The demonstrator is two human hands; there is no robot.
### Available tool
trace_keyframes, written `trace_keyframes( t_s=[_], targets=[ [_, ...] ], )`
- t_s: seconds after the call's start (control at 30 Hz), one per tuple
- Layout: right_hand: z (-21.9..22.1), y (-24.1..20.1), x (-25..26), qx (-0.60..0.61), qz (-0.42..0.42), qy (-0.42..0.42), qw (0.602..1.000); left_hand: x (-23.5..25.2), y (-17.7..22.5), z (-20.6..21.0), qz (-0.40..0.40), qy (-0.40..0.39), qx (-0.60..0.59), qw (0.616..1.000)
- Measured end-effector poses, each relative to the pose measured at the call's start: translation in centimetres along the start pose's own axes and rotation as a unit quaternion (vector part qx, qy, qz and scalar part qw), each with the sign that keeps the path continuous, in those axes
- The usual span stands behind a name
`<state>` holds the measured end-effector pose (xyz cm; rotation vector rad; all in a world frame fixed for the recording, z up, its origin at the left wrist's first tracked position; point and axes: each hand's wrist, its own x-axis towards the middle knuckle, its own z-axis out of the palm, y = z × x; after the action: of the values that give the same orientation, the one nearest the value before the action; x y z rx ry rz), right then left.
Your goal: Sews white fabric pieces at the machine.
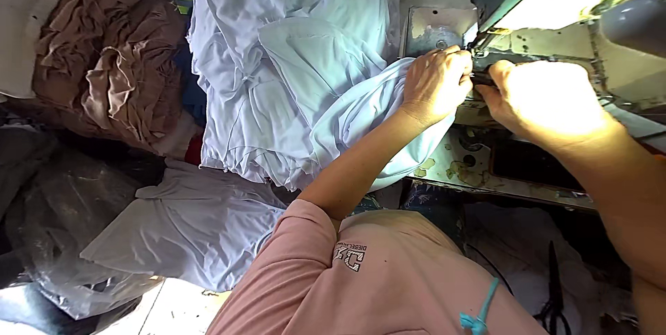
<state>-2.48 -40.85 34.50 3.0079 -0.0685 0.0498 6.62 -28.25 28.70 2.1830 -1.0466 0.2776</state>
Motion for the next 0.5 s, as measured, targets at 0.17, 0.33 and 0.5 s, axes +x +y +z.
trace_keyframes(
  t_s=[0.17,0.33,0.5],
  targets=[
    [-0.28,0.28,0.44,0.001,-0.023,0.000,1.000,-0.15,-0.32,0.27,0.017,0.018,-0.006,1.000],
    [-0.15,0.35,0.75,0.004,-0.047,0.014,0.999,-0.22,-0.53,0.53,0.032,0.039,-0.010,0.999],
    [0.22,0.62,0.68,-0.003,-0.060,0.017,0.998,-0.30,-0.48,0.41,0.031,0.034,-0.012,0.999]
  ],
)
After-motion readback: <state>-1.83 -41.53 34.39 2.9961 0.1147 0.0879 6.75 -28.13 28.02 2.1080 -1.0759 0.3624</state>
